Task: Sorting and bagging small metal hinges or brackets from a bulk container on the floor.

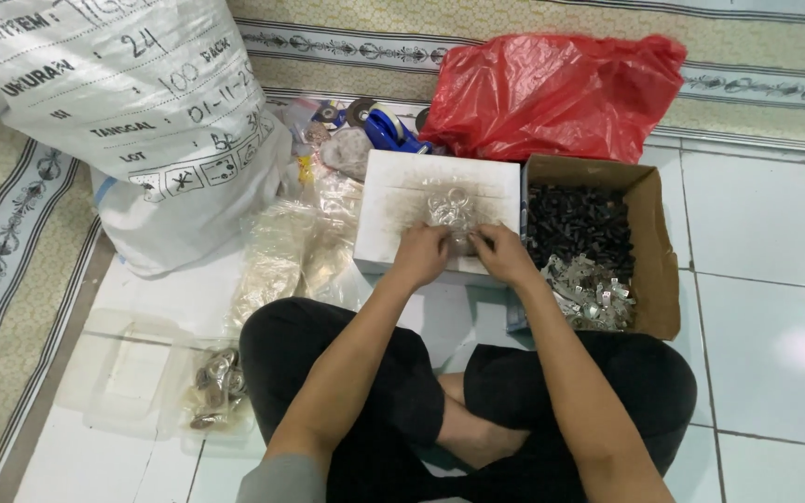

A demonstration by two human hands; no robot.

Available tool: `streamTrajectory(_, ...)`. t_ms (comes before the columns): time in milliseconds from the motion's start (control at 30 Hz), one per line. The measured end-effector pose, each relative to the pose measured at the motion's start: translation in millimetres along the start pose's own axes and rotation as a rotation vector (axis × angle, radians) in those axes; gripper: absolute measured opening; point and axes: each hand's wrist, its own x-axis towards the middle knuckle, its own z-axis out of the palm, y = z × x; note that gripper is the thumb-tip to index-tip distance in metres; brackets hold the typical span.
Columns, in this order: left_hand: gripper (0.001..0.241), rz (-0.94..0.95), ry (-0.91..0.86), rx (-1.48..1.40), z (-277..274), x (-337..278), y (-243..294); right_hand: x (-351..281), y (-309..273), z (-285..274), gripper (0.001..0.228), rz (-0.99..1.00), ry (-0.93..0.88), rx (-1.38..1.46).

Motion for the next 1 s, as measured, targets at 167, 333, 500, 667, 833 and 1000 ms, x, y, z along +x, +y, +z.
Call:
streamTrajectory(167, 0.027, -0.106, 0.095, -0.061, 12.7, 17.8, -15.6, 25.0, 14.4, 10.7, 0.02, 0.108, 0.099, -0.034)
streamTrajectory(333, 0.031, -0.149, 0.155, -0.016, 5.1, 19.8, -7.1, 30.7, 7.6, 26.0, 0.024, 0.118, 0.204, -0.152)
streamTrajectory(500, 0.025, -0.123, 0.26, 0.054, 6.8, 19.9, 1.4, 28.0, -10.0, 30.5, 0.03, 0.117, 0.269, -0.358)
streamTrajectory(667, 0.01, -0.025, 0.459, 0.234, 27.5, 19.2, -6.6, 34.3, 5.5, 45.1, 0.035, 0.083, 0.317, -0.547)
streamTrajectory(833, 0.014, 0.306, 0.673, 0.431, 21.1, -4.8, 12.7, 42.4, 24.7, 55.7, 0.036, 0.017, 0.414, -0.603)
streamTrajectory(1000, 0.07, 0.216, 0.275, 0.31, 58.0, -20.7, 5.0, 41.4, 15.5, 51.8, 0.036, 0.052, 0.392, -0.549)
